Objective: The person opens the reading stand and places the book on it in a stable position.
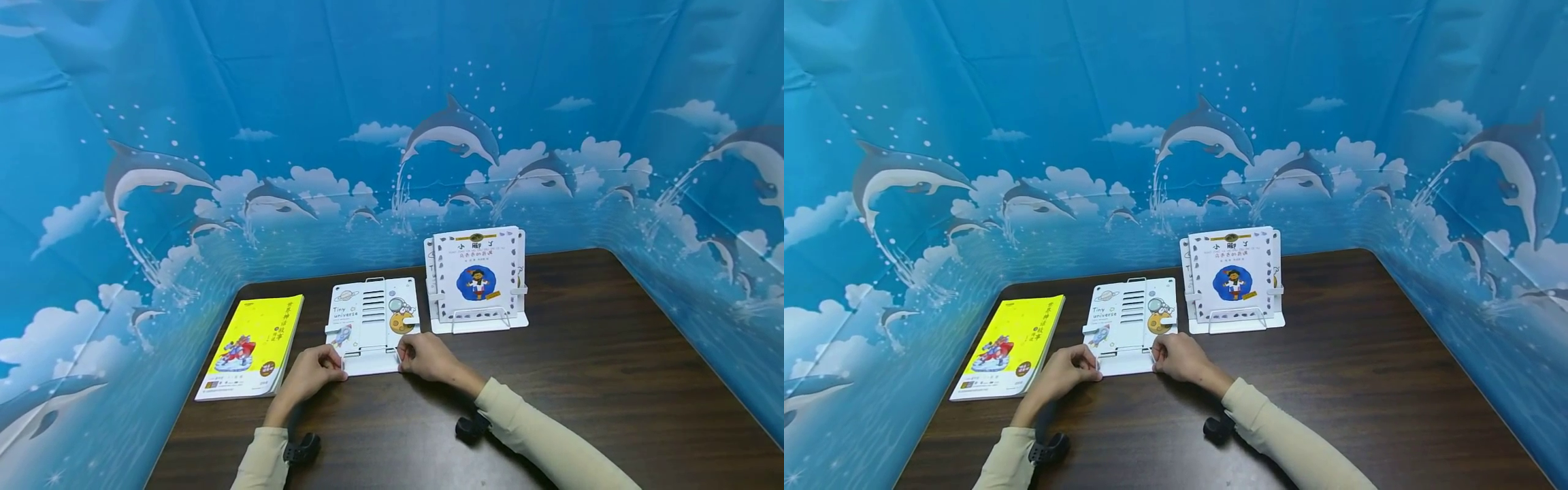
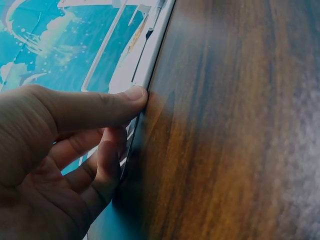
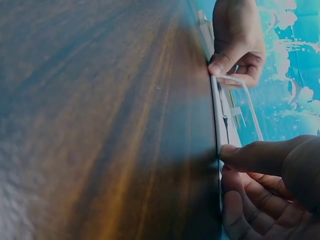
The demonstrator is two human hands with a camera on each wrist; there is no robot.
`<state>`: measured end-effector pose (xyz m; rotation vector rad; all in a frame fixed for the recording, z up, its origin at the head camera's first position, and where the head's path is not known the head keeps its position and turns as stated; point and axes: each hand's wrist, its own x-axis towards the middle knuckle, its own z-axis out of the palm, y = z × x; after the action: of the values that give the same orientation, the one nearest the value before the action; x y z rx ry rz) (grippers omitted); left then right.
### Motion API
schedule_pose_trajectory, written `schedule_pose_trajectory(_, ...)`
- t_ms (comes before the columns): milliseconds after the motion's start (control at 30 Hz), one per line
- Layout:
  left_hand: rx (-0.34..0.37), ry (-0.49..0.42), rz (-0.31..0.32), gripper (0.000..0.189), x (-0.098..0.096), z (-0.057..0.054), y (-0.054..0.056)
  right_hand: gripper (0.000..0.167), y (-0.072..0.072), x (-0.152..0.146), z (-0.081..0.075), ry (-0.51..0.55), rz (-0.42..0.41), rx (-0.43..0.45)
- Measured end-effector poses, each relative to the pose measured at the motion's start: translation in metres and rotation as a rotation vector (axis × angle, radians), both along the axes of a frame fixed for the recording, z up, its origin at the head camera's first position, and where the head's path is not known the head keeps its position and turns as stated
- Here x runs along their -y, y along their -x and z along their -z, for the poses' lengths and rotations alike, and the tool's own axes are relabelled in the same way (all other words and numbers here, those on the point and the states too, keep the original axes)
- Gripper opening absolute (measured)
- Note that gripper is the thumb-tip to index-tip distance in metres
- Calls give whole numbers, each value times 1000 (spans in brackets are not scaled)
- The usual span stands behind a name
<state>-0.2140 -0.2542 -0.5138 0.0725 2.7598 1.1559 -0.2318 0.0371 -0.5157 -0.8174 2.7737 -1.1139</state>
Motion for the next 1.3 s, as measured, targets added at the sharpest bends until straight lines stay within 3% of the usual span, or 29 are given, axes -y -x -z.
schedule_pose_trajectory(433, 1, -17, -1, 20, -1, -1, -1, 20, 0, 0, 3, 19, 1, -20)
schedule_pose_trajectory(633, 55, -49, 61, 14, 6, -3, 4, 13, 8, -9, -4, 71, -62, 123)
schedule_pose_trajectory(733, 72, -82, 67, 12, 10, -9, 7, 9, 15, -17, -11, 115, -20, 142)
schedule_pose_trajectory(800, 53, -98, 22, 13, 12, -14, 10, 6, 20, -22, -17, 141, 54, 113)
schedule_pose_trajectory(1033, -98, -49, -231, 21, 7, -24, 26, 4, 33, -29, -25, 187, 320, 4)
schedule_pose_trajectory(1133, -108, -15, -290, 30, 2, -21, 35, 6, 36, -26, -20, 157, 357, -19)
schedule_pose_trajectory(1300, -42, -6, -338, 46, -4, -14, 46, 11, 37, -18, -10, 111, 373, 1)
